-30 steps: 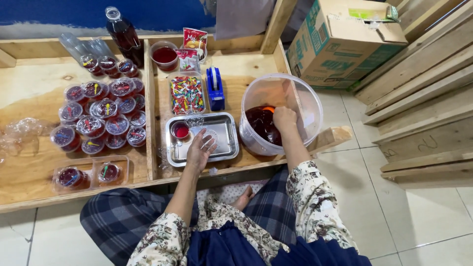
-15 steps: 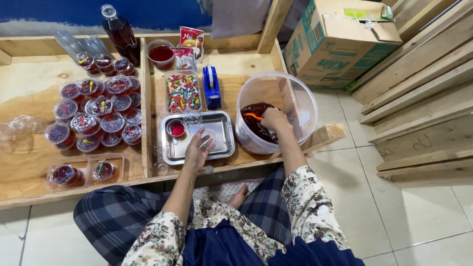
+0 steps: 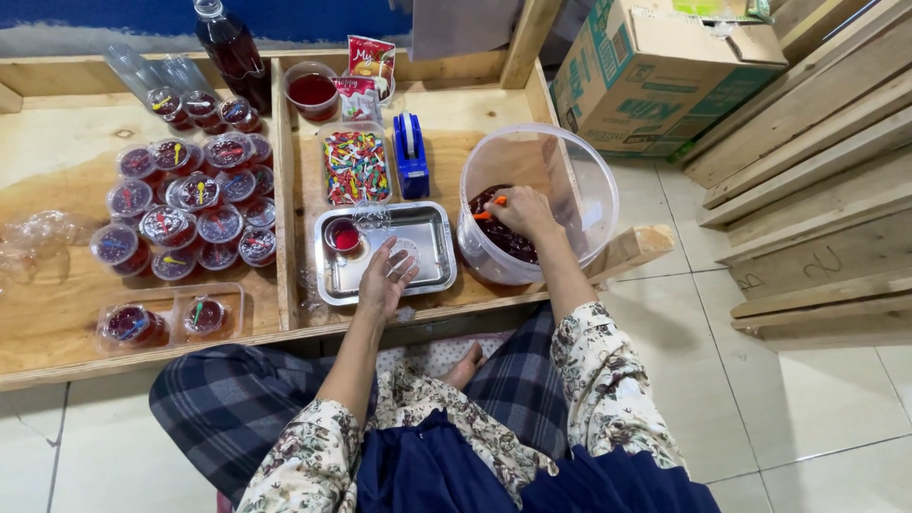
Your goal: The person scoops red jelly from a large container into small plastic cups using an orange ladle, then seals each cup with a clear lid. The person repeats this process for multiple cups, placing finished units on a wooden tray.
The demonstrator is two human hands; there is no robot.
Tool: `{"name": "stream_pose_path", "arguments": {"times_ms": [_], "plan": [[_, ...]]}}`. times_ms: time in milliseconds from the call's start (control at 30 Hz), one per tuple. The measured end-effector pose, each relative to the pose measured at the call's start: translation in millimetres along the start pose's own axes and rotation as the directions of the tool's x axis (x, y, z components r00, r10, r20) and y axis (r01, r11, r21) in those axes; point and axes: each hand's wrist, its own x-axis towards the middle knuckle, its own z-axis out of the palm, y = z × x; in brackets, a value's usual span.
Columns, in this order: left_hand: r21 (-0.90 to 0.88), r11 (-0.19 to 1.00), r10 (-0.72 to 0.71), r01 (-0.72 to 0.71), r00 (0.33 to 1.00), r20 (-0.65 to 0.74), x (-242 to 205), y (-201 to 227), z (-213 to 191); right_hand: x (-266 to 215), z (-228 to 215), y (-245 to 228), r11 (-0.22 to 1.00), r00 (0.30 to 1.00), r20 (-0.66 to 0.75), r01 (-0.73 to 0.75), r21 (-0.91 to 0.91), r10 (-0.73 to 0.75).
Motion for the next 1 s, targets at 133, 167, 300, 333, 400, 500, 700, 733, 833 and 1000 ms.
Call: {"name": "stream_pose_path", "arguments": {"times_ms": [133,167,300,333,400,500,700,733,833,1000], "plan": [[-0.016,1.000,0.003,-0.003,1.000,-0.001,5.5,-3.1,-8.0,12.5,12.0,21.3,0.999,1.000,0.009,-0.007,0.042,0.007],[-0.018,1.000,0.006,-0.006,1.000,-0.001,4.9,-2.6,-8.3,22.1,23.6,34.5,0.999,0.999,-0.017,-0.031,-0.023,0.031],[-0.025,1.000,0.009,-0.009,1.000,0.000,7.9,-4.4,-14.2,54.5,59.8,89.0,0.978,0.975,-0.109,-0.200,-0.067,0.192],[-0.025,1.000,0.011,-0.011,1.000,-0.001,8.3,-4.2,-14.8,54.3,52.9,89.3,0.978,0.976,-0.108,-0.198,-0.067,0.190],[-0.028,1.000,0.010,-0.010,1.000,-0.003,7.3,-4.7,-17.5,51.2,41.1,90.3,0.977,0.967,-0.177,-0.201,-0.076,0.186],[-0.045,0.999,0.019,-0.019,1.000,0.000,4.0,0.1,-16.2,46.2,33.5,89.7,0.975,0.971,-0.140,-0.208,-0.077,0.196],[-0.053,0.998,0.022,-0.021,1.000,0.009,-6.5,7.2,-13.0,28.7,19.3,61.1,0.986,0.985,-0.058,-0.162,-0.024,0.161],[-0.052,0.998,0.022,-0.021,1.000,0.009,-8.5,7.4,-12.2,20.0,14.5,51.7,0.986,0.985,-0.058,-0.162,-0.023,0.161],[-0.049,0.998,0.028,-0.027,0.999,0.020,-7.2,6.5,-10.9,0.1,-2.5,28.9,1.000,0.993,-0.121,0.001,0.022,0.002],[-0.063,0.998,0.015,-0.012,0.999,0.034,-6.2,1.7,-11.9,-6.6,-7.2,27.8,0.945,0.995,0.032,-0.096,0.314,0.090]]}}
